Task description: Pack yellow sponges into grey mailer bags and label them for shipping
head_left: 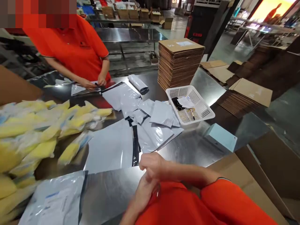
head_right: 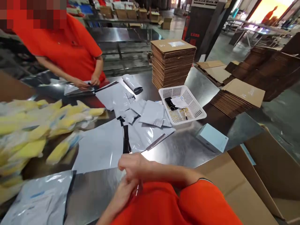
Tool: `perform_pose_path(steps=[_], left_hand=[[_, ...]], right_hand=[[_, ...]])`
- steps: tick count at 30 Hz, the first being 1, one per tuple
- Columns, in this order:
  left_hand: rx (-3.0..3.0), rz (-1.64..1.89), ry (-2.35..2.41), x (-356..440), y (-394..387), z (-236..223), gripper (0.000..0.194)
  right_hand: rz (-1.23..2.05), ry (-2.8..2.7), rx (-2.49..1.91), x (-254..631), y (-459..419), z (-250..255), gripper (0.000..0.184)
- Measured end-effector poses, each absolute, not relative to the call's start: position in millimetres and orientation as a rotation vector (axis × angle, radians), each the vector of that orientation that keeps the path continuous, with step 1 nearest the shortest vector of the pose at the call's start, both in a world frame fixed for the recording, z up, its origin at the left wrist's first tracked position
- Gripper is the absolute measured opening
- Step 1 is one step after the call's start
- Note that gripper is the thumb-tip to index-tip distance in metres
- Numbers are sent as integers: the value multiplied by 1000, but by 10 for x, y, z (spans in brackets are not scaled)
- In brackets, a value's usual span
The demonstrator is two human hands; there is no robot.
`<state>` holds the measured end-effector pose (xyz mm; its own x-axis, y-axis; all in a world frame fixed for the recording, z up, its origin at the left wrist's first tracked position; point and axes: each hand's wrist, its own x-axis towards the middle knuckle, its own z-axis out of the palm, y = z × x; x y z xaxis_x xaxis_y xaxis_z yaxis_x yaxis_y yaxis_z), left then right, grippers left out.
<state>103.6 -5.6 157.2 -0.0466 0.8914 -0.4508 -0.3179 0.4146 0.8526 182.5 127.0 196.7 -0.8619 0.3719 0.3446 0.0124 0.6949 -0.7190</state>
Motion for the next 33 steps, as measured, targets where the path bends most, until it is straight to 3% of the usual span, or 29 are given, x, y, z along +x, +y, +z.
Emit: perform_pose_path(steps=[4,9,10,14,18,21,25,30,33], left_hand=[[288,1305,1189,992,-334,1618,42],[257,1513,1171,843,-843,1592,37],[210,1546,1205,792,-984,1543,45],[222,1636,1400,672,-1642,1322,113],[276,1683,1309,824,-2121,1140,127],[137,1823,1049,920,-2391,937,126],[-113,1944,857,908,-3024,654,117],[3,1981,972,732,-4177,580,66],[-14,2116,1001,614,-4801,658,47]], right_hand=[[1180,-2414,-375,1764,912,1918,20],[1330,-2646,-359,1802,512,1748,14],[1309,-2698,-355,1780,458,1675,15],[1201,-2968,-213,1581,208,1361,16],[1354,-3214,144,1434,-276,1209,14],[1523,-3277,346,1298,-728,1153,7],[1604,-3289,425,1023,-1452,1105,12],[1755,-3367,439,621,-2643,1264,6],[1860,-3382,602,390,-3376,1399,18]])
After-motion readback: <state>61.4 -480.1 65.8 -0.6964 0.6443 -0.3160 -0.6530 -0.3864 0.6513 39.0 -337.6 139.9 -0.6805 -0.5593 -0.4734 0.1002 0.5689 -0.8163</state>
